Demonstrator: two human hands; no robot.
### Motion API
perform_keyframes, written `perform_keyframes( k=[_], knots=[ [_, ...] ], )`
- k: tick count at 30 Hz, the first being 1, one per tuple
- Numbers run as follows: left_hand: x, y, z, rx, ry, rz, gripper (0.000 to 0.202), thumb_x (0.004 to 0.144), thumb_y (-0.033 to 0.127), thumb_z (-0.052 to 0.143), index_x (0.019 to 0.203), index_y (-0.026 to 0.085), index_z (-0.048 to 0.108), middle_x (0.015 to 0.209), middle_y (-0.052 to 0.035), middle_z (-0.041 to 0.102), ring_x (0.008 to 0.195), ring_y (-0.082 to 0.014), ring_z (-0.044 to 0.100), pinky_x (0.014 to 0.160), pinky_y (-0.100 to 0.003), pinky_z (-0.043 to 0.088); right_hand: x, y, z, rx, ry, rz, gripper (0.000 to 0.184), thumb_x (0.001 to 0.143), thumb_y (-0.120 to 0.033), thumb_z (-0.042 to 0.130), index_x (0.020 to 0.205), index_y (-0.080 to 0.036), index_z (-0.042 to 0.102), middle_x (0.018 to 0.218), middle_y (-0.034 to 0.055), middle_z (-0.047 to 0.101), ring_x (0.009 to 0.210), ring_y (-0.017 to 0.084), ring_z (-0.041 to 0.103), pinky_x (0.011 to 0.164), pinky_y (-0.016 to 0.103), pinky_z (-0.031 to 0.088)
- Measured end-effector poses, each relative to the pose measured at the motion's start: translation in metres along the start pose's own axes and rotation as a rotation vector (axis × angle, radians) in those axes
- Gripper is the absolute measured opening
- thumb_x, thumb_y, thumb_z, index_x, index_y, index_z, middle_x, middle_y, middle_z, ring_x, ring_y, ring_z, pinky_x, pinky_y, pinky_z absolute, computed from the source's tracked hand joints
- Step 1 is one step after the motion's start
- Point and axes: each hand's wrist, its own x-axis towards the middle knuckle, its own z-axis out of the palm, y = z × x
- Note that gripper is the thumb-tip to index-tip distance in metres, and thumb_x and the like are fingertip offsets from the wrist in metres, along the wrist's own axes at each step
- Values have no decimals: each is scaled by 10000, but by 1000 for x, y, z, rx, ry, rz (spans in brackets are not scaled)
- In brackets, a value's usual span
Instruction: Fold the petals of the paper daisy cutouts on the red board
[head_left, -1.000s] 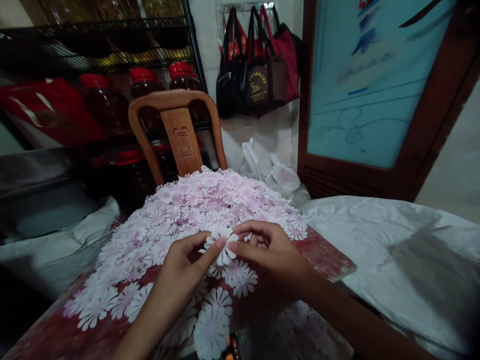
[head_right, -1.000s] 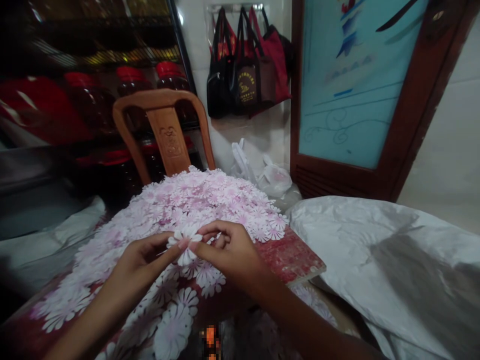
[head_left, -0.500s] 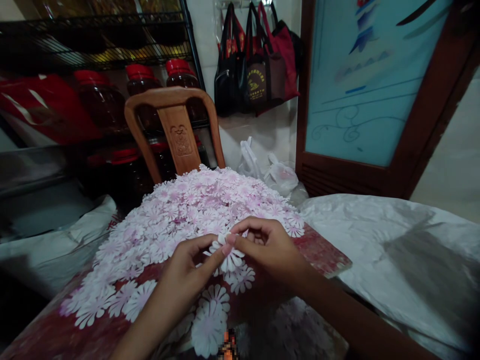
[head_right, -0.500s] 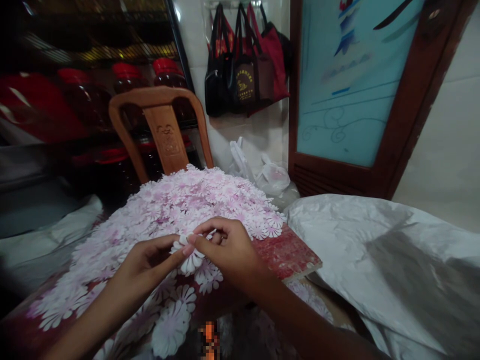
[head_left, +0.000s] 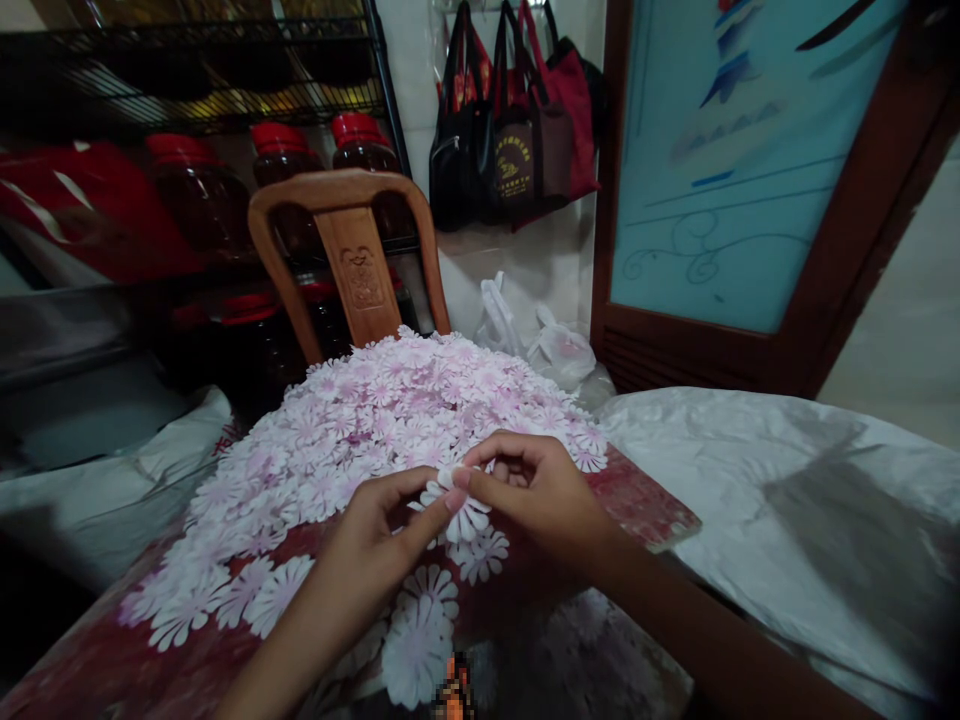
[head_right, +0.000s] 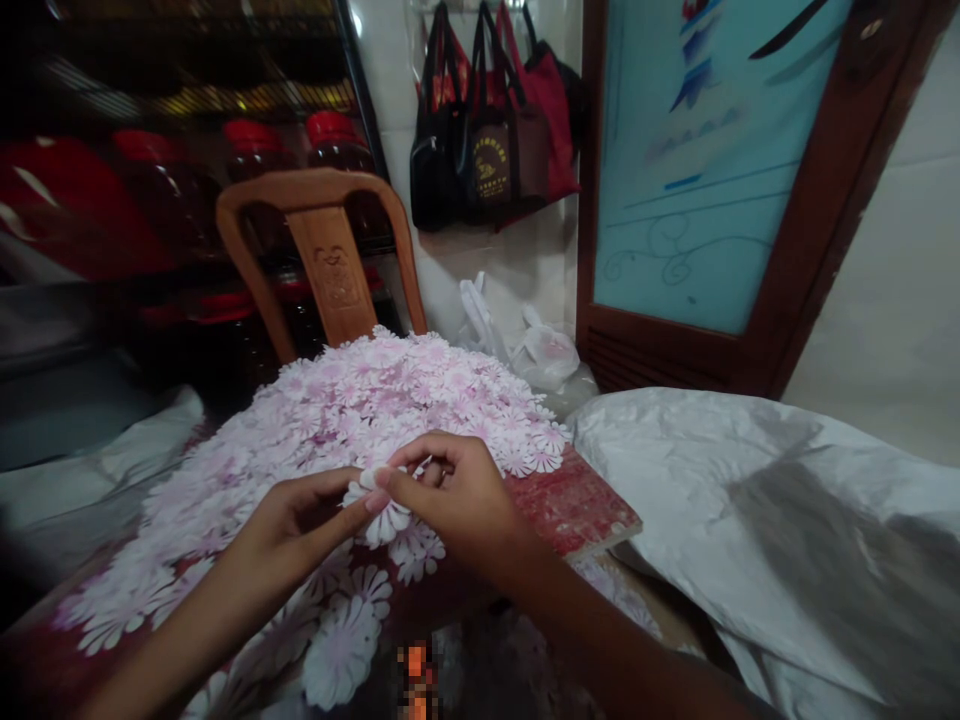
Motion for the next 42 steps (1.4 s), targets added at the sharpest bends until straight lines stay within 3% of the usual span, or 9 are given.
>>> perform_keyframes(
  k=[5, 14, 24, 31, 37, 42],
  knots=[
    [1, -1, 0, -35, 27, -13, 282, 774, 354, 720, 986, 170, 698, 957, -27, 689, 837, -148, 590, 729, -204, 458, 0, 2, -1, -2, 13, -14, 265, 673, -351, 788, 818, -145, 707, 611, -16, 520, 546, 61, 365, 506, 215, 252],
    [-2, 0, -2, -12, 64, -9, 211, 806, 364, 675, 862, 162, 658, 809, -3, 615, 736, -111, 514, 654, -178, 407, -1, 0, -4, 3, -6, -27, 349, 705, -430, 764, 858, -121, 707, 728, 38, 622, 621, 86, 462, 591, 245, 346],
    [-1, -1, -1, -19, 102, -41, 266, 766, 390, 708, 893, 165, 646, 761, 14, 588, 670, -98, 490, 580, -175, 388, -1, -1, -2, 23, 1, -12, 299, 712, -383, 745, 850, -125, 680, 693, 4, 584, 604, 72, 461, 560, 217, 344],
    [-2, 2, -1, -9, 190, -20, 332, 789, 473, 688, 930, 173, 683, 873, -20, 668, 771, -129, 567, 626, -190, 411, 0, 0, -2, -34, 19, 10, 281, 725, -360, 728, 879, -129, 681, 582, -41, 464, 526, 51, 353, 490, 205, 260],
    [-1, -1, -3, 31, 169, 28, 363, 809, 491, 666, 975, 168, 682, 886, -13, 671, 832, -140, 579, 703, -205, 445, -3, 0, -1, -41, -3, -39, 264, 754, -375, 724, 856, -133, 708, 626, -21, 513, 541, 44, 355, 488, 199, 254],
    [-1, -1, -4, 65, 174, 15, 374, 809, 510, 656, 956, 168, 680, 896, -19, 673, 836, -146, 589, 686, -208, 449, -2, 1, -2, -45, -9, -60, 227, 771, -358, 720, 848, -145, 715, 612, -27, 527, 528, 39, 360, 484, 194, 258]
  ],
)
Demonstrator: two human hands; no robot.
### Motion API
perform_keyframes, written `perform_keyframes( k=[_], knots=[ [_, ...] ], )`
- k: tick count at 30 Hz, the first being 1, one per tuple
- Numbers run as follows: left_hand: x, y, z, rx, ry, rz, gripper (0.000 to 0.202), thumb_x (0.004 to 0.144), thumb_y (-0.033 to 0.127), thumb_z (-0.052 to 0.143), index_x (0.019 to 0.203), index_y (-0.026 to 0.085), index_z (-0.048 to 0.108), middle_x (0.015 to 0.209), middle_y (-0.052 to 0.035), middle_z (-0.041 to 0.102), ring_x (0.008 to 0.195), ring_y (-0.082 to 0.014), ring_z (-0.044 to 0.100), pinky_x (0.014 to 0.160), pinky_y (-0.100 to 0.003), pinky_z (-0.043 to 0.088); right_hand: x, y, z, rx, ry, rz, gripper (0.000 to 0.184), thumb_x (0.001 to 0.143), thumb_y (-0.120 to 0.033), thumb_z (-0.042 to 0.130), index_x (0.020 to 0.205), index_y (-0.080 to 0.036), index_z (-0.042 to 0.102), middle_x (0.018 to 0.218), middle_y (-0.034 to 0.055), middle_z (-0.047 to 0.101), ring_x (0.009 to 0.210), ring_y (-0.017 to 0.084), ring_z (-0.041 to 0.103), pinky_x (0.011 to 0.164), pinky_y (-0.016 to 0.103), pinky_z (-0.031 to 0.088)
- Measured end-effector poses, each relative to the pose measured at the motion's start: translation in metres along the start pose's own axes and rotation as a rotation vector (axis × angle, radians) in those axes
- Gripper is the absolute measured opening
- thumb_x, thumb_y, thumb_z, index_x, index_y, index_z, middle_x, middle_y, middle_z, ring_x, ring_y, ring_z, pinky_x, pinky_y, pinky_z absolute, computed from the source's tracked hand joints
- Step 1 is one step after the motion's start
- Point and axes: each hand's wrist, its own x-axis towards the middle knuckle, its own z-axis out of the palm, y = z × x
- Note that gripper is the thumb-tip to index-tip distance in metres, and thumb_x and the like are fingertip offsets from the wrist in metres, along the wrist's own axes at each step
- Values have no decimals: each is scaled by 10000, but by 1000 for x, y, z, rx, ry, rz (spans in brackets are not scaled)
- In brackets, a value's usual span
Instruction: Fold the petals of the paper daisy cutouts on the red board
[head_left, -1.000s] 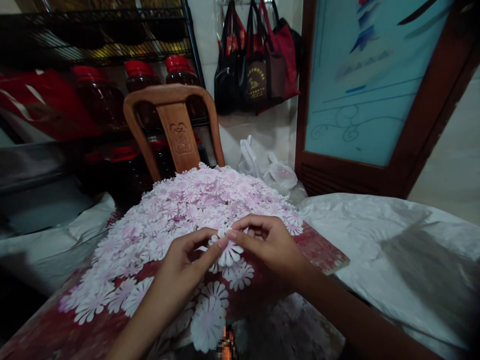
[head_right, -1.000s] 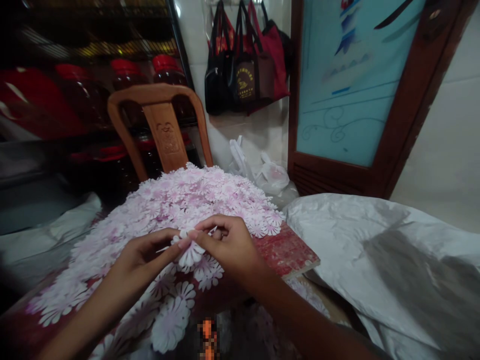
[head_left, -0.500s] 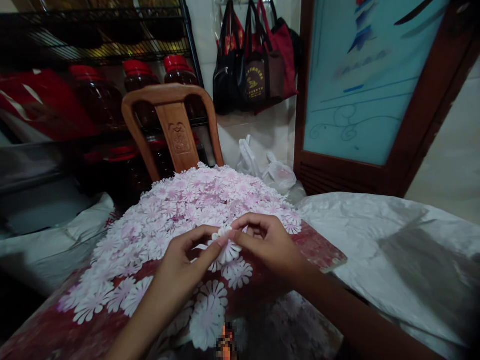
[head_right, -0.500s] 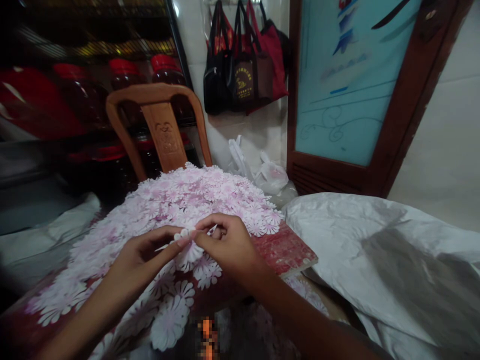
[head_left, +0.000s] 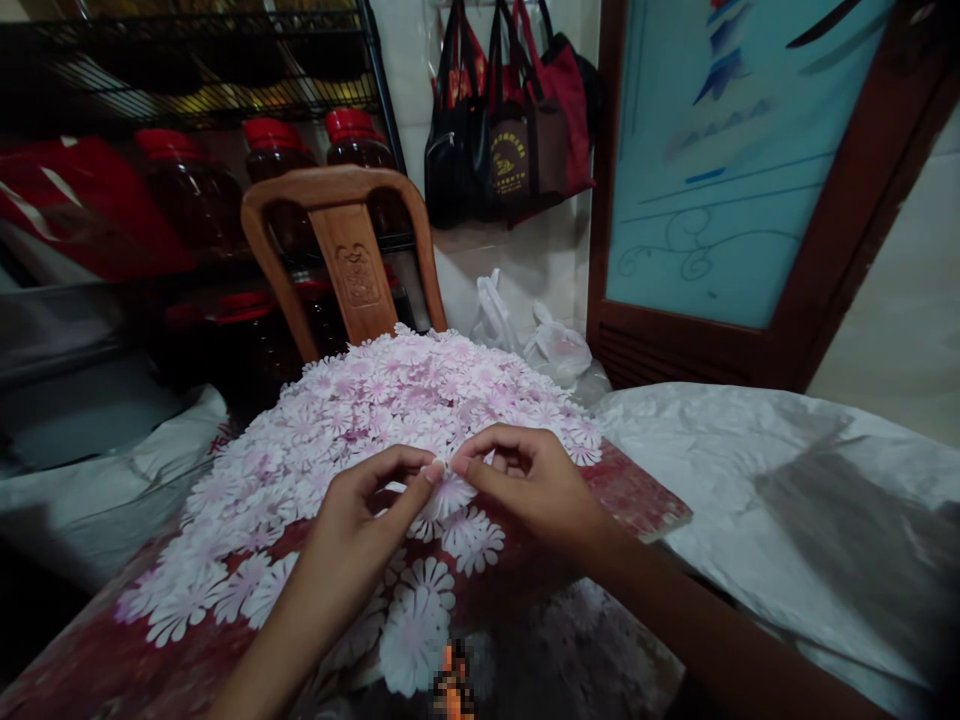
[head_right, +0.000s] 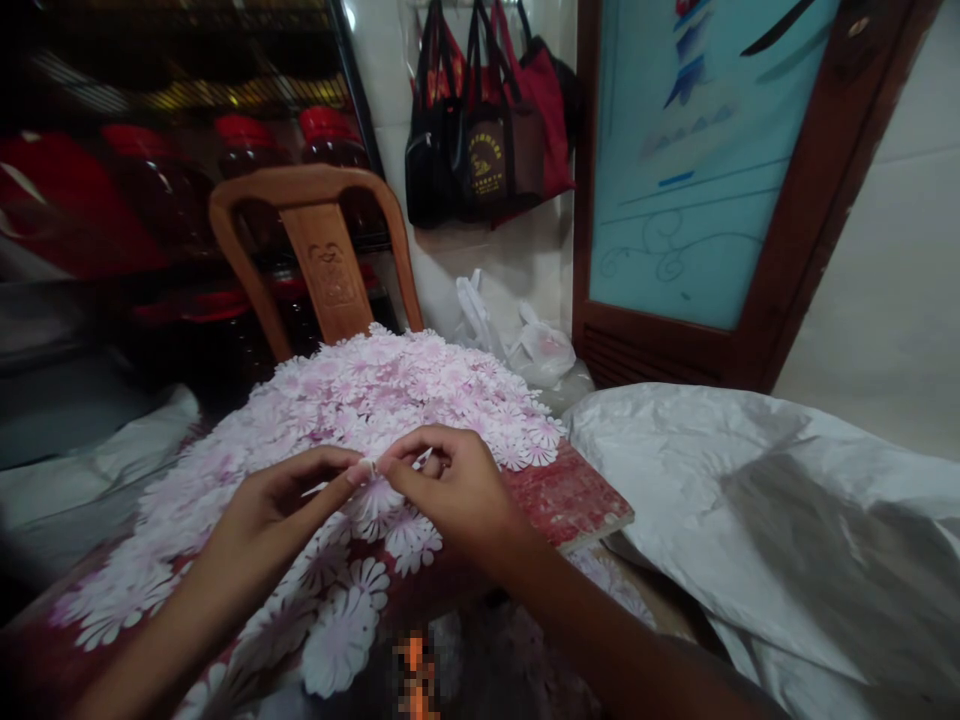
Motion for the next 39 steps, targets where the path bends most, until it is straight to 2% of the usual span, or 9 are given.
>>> perform_keyframes(
  k=[4, 7, 9, 12, 18, 23, 27, 33, 39],
  knots=[
    [1, 1, 2, -31, 38, -1, 380, 781, 512, 693, 958, 177, 678, 932, -29, 679, 864, -151, 591, 684, -198, 463, 0, 0, -2, 8, -9, -36, 196, 783, -321, 709, 847, -135, 713, 760, 12, 642, 622, 54, 477, 570, 201, 348],
    [1, 0, 5, -110, 13, -42, 436, 709, 483, 771, 1010, 185, 668, 963, -31, 662, 917, -167, 591, 683, -189, 468, 0, -3, -3, 84, -15, -6, 199, 781, -318, 716, 845, -130, 704, 744, 4, 637, 614, 47, 491, 573, 195, 359],
    [0, -2, 6, -144, -61, -77, 373, 695, 440, 790, 918, 166, 669, 832, -4, 611, 794, -132, 560, 619, -168, 428, -1, -5, -2, 154, -14, 43, 187, 777, -305, 722, 832, -129, 692, 653, -25, 587, 552, 33, 454, 535, 186, 342],
    [-1, -3, 6, -130, -125, -72, 293, 727, 399, 770, 741, 141, 632, 662, 36, 478, 612, -68, 411, 531, -147, 330, -3, -8, -1, 221, -11, 110, 174, 771, -286, 728, 824, -128, 679, 544, -60, 500, 487, 26, 408, 493, 178, 332],
    [-1, 3, 2, -126, -93, -96, 303, 753, 427, 739, 811, 143, 650, 737, 13, 550, 675, -92, 460, 587, -161, 363, -2, -8, 0, 182, -9, 130, 255, 821, -389, 692, 828, -134, 692, 519, -52, 483, 468, 32, 405, 485, 185, 327],
    [-6, 10, 1, -109, -9, -113, 298, 771, 421, 718, 760, 156, 584, 652, 34, 512, 636, -87, 428, 585, -161, 344, -1, -2, 1, 259, -46, 154, 342, 648, -371, 848, 836, -135, 687, 701, -15, 619, 587, 40, 503, 564, 182, 373],
    [-6, 6, 0, -130, 7, -113, 318, 763, 438, 720, 761, 164, 557, 716, 7, 581, 697, -117, 496, 621, -182, 380, -1, 1, 2, 225, -70, 134, 413, 639, -457, 843, 824, -129, 673, 747, 22, 649, 658, 83, 561, 618, 216, 405],
    [1, -3, -2, -125, 38, -33, 343, 709, 436, 783, 749, 158, 585, 615, 49, 428, 598, -79, 375, 536, -160, 316, 0, 2, 0, 95, -64, 74, 404, 671, -482, 812, 831, -130, 693, 760, 47, 665, 650, 102, 553, 634, 249, 426],
    [-2, -2, -2, -99, 6, -29, 373, 741, 459, 755, 724, 155, 540, 626, 49, 404, 598, -70, 359, 532, -150, 305, -1, 0, 0, 109, -27, 52, 351, 647, -396, 835, 813, -116, 703, 761, 48, 667, 665, 113, 567, 671, 273, 455]
  ],
)
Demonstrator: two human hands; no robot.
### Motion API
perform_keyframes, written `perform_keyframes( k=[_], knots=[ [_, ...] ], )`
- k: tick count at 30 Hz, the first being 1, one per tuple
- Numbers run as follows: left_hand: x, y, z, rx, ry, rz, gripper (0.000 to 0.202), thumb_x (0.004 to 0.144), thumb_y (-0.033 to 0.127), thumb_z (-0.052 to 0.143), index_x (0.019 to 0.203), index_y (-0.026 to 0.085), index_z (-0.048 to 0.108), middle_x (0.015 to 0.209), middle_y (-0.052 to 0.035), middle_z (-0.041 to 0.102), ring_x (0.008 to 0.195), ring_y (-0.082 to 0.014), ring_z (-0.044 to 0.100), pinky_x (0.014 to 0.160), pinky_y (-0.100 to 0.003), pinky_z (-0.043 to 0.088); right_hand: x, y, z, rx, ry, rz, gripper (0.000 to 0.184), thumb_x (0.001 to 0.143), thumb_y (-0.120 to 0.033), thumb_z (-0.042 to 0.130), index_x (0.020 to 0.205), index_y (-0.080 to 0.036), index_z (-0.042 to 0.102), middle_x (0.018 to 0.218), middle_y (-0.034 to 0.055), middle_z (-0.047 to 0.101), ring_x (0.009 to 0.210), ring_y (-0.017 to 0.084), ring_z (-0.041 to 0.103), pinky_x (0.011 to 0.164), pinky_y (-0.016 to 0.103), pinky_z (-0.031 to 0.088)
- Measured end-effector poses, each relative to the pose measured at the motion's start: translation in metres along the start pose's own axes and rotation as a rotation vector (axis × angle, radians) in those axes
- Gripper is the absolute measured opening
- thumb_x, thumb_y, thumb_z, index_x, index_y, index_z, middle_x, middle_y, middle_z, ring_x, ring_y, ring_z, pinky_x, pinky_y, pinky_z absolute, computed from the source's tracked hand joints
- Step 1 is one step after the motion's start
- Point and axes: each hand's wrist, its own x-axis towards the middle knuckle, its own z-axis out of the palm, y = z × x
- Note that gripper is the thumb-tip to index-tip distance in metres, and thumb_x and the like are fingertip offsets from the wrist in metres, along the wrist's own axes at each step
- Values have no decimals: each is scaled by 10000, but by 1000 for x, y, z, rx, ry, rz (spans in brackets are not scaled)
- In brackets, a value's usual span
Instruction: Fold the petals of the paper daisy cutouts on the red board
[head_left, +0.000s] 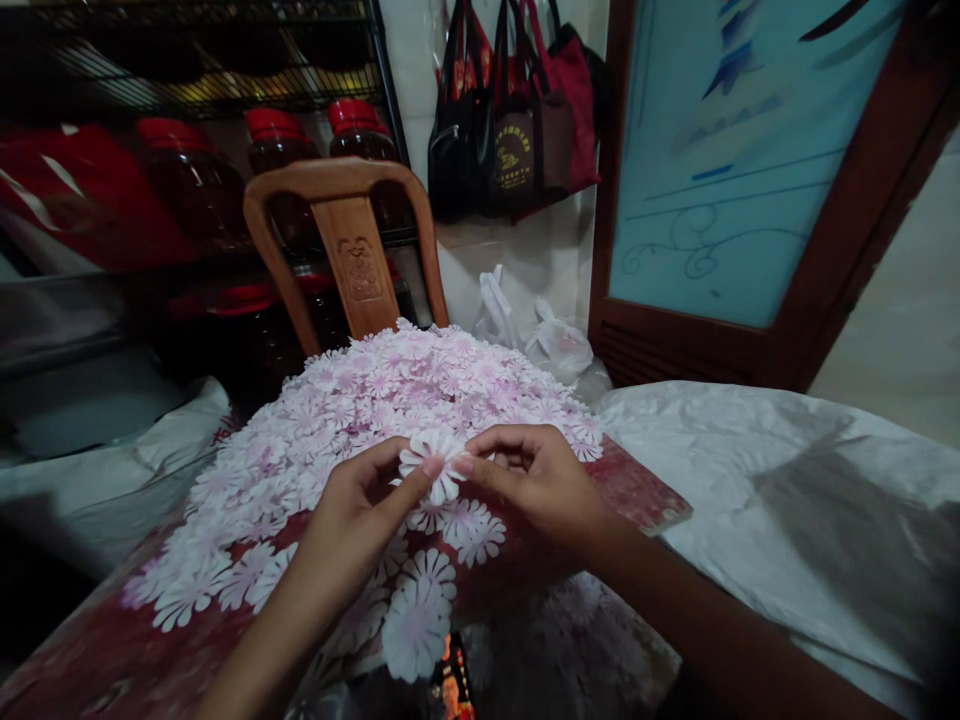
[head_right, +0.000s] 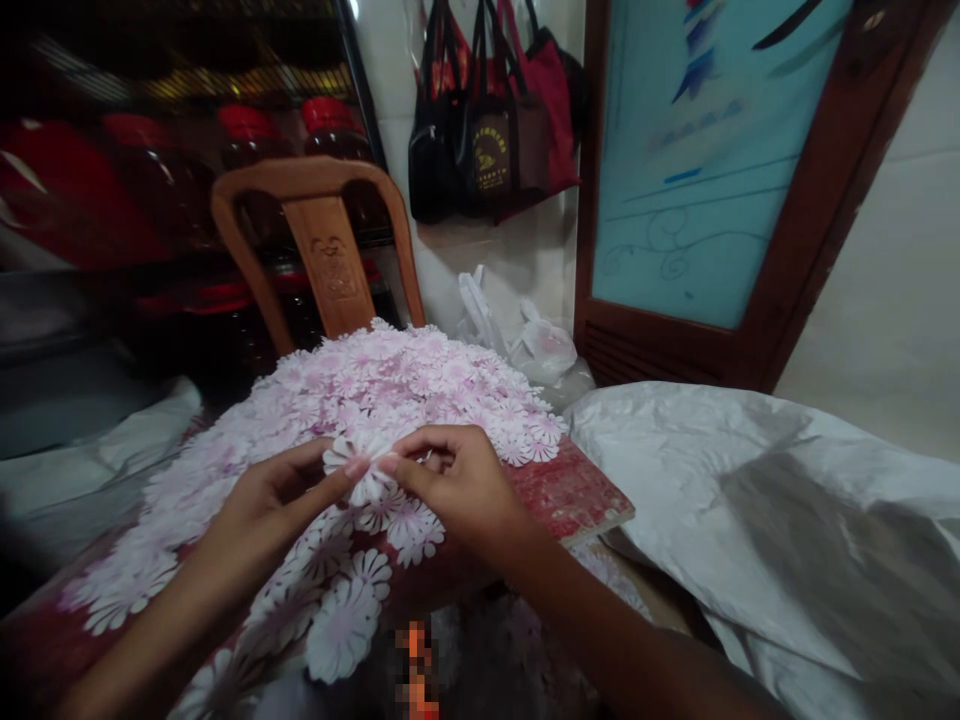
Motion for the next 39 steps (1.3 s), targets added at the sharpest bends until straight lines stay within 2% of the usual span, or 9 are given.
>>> perform_keyframes(
  k=[7, 13, 17, 20, 24, 32, 34, 36, 39],
  knots=[
    [1, 1, 1, -4, -19, 0, 326, 768, 449, 727, 775, 158, 583, 665, 34, 465, 625, -83, 397, 554, -159, 330, -1, -3, 0, 75, 25, 36, 366, 581, -355, 868, 796, -121, 686, 735, 25, 645, 654, 97, 558, 635, 240, 434],
    [1, 2, 2, 175, -162, 50, 297, 830, 422, 655, 730, 150, 596, 665, 21, 499, 660, -102, 442, 614, -190, 350, -4, -12, 1, -40, 19, 96, 438, 608, -385, 855, 960, -161, 721, 588, -33, 511, 517, 53, 374, 497, 202, 261],
    [-4, 2, 6, 209, -198, 36, 370, 781, 472, 695, 658, 144, 574, 644, 14, 525, 650, -113, 453, 613, -210, 351, -4, -12, 4, -53, 15, 54, 366, 659, -415, 818, 915, -167, 732, 680, 5, 592, 580, 73, 440, 542, 214, 327],
    [-4, 1, 6, 203, -177, 43, 409, 759, 507, 710, 634, 146, 566, 632, 13, 528, 642, -113, 451, 599, -212, 343, -4, -11, 3, -31, -32, 19, 330, 700, -429, 787, 858, -147, 723, 772, 35, 645, 642, 87, 497, 593, 223, 374],
    [1, -2, 1, 187, -128, 29, 424, 698, 511, 761, 627, 143, 563, 597, 22, 502, 611, -103, 437, 570, -203, 319, -6, -13, 0, -43, -105, 73, 323, 649, -365, 838, 843, -136, 719, 579, -23, 550, 510, 48, 408, 492, 189, 287],
    [0, 0, -2, 99, -81, 32, 382, 777, 490, 708, 703, 148, 556, 630, 31, 479, 620, -86, 422, 579, -193, 329, -4, -13, -7, -8, 4, 70, 404, 601, -406, 861, 828, -109, 705, 580, -18, 575, 469, 60, 468, 475, 199, 347],
    [-1, 2, -4, 88, -29, 59, 375, 810, 501, 676, 732, 149, 571, 658, 24, 503, 640, -89, 436, 591, -193, 342, -2, -10, -10, -80, 47, 29, 382, 641, -418, 835, 845, -119, 714, 616, -8, 591, 506, 66, 470, 494, 207, 349],
    [-1, 3, -7, 92, 20, 86, 381, 836, 505, 649, 731, 146, 574, 670, 23, 505, 656, -88, 437, 603, -190, 344, -2, -7, -13, -237, 33, -32, 332, 704, -441, 791, 761, -123, 710, 613, -2, 582, 534, 65, 443, 510, 212, 318],
    [-1, 4, -10, 90, 28, 109, 384, 850, 496, 638, 713, 143, 574, 663, 29, 477, 659, -80, 411, 603, -181, 333, -5, -5, -16, -465, -99, -27, 524, 833, -581, 630, 565, -130, 640, 506, 2, 511, 508, 68, 417, 526, 234, 289]
  ],
)
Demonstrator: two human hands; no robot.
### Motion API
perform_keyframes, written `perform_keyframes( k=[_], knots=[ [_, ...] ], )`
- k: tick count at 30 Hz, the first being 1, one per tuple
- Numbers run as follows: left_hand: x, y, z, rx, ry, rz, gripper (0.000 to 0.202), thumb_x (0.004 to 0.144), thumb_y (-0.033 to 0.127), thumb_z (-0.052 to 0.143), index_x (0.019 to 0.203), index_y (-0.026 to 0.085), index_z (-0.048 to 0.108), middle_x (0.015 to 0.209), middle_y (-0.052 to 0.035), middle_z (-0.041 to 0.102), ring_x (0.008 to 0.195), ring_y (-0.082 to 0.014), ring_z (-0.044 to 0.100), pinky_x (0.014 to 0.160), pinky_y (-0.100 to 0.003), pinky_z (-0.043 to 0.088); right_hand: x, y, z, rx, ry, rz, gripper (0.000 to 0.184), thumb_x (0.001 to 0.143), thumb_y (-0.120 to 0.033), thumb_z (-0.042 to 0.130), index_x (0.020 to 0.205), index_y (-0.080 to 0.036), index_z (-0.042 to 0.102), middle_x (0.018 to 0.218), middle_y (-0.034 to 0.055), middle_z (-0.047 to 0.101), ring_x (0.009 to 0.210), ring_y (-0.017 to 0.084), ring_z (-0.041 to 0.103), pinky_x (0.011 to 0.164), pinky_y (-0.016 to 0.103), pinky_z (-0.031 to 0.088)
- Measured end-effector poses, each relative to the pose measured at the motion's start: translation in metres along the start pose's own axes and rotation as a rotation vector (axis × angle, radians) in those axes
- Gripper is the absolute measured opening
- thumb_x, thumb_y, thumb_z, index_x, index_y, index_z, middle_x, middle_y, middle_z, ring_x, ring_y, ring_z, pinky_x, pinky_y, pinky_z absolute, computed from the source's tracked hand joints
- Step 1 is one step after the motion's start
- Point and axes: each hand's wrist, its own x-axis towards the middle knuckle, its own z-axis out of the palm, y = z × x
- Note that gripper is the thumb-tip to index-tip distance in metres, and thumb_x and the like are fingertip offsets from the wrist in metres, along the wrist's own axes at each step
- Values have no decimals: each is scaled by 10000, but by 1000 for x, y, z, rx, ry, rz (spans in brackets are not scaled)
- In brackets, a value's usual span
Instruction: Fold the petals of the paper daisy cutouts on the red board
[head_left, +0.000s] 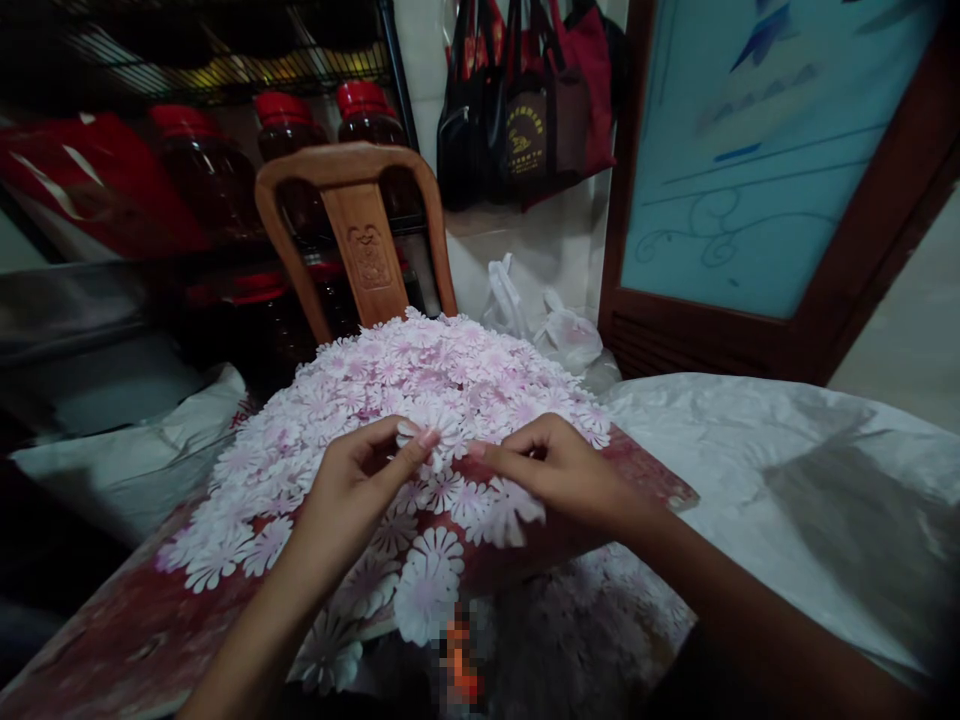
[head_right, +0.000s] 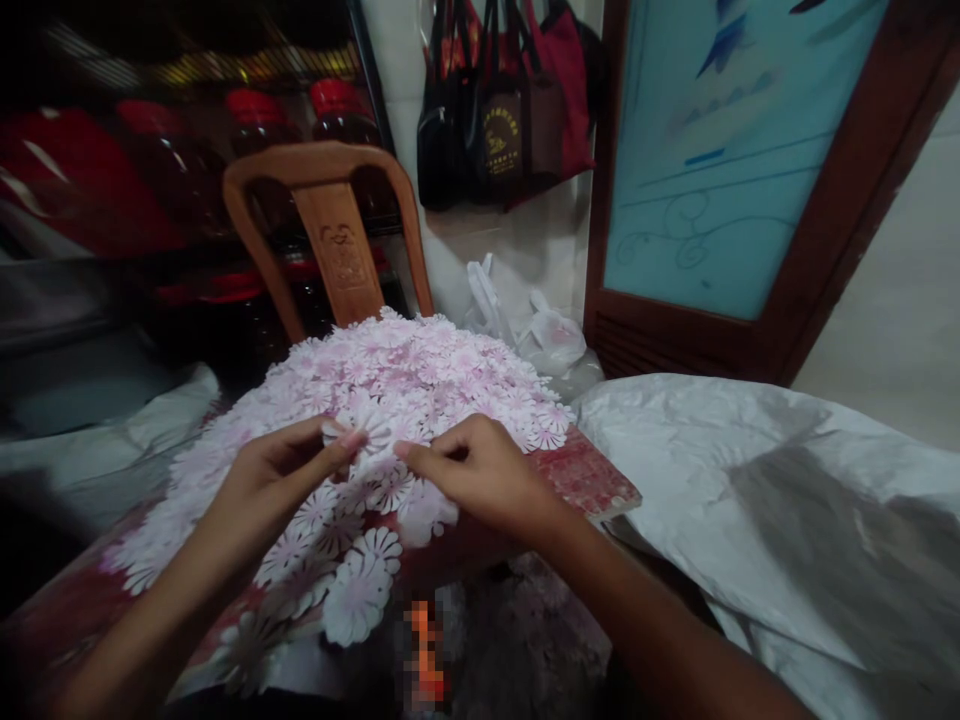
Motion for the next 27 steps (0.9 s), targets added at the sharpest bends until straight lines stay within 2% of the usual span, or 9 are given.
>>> perform_keyframes(
  k=[2, 5, 8, 12, 17, 19, 22, 25, 27],
  knots=[
    [-1, 0, 0, -17, -40, 1, 362, 850, 479, 645, 723, 146, 581, 672, 33, 468, 664, -77, 405, 610, -176, 335, -2, 0, 1, -23, -64, 62, 653, 876, -686, 495, 546, -139, 632, 484, 16, 518, 496, 82, 470, 561, 249, 343],
    [-2, 1, 3, -29, -98, 8, 345, 857, 452, 643, 703, 153, 568, 664, 39, 444, 646, -74, 388, 604, -176, 333, -2, -2, 4, 40, -44, 71, 685, 891, -731, 414, 648, -145, 671, 584, 30, 596, 589, 99, 560, 666, 256, 411],
    [-2, 2, 7, -17, -140, 10, 320, 864, 426, 632, 704, 158, 565, 666, 33, 467, 642, -82, 408, 597, -182, 342, 0, -6, 7, 143, -28, -29, 561, 902, -669, 479, 749, -156, 648, 685, 6, 586, 651, 82, 523, 647, 231, 382],
    [-1, -3, 9, -51, -146, -6, 219, 825, 370, 679, 880, 174, 597, 786, 8, 579, 728, -108, 508, 636, -187, 394, 0, -7, 10, 237, -21, -72, 369, 834, -531, 666, 900, -168, 653, 746, -9, 560, 648, 77, 462, 587, 217, 335],
    [2, -12, 7, -19, -93, -14, 328, 780, 385, 727, 997, 193, 574, 793, 21, 573, 740, -110, 540, 671, -202, 414, 2, -4, 6, 191, 38, -77, 325, 855, -458, 629, 822, -134, 627, 727, 6, 576, 646, 89, 467, 600, 231, 345],
    [2, -15, 5, 84, -147, -31, 333, 798, 421, 696, 1017, 193, 590, 860, -2, 622, 798, -139, 577, 702, -231, 421, 2, -3, 3, 142, 29, -51, 260, 860, -388, 593, 785, -139, 603, 715, -1, 573, 654, 91, 477, 617, 235, 354],
    [1, -23, 1, 337, -296, -33, 282, 834, 451, 636, 963, 200, 629, 927, -20, 655, 879, -182, 581, 779, -283, 409, 1, -3, 0, 32, -18, -75, 171, 825, -250, 516, 687, -150, 528, 671, -25, 507, 684, 85, 459, 640, 232, 337],
    [-2, -31, -2, 500, -362, -36, 342, 829, 537, 622, 931, 211, 628, 970, -24, 643, 966, -217, 551, 868, -327, 380, -3, -4, -1, -92, -80, -81, 217, 808, -258, 478, 624, -152, 438, 651, -25, 425, 675, 83, 405, 625, 242, 295],
    [-4, -32, -4, 547, -377, -62, 410, 806, 603, 619, 935, 214, 609, 985, -24, 629, 982, -225, 535, 876, -333, 367, -7, -4, 0, -143, -184, -63, 254, 807, -276, 470, 598, -149, 401, 650, -20, 410, 653, 82, 383, 612, 251, 278]
  ],
)
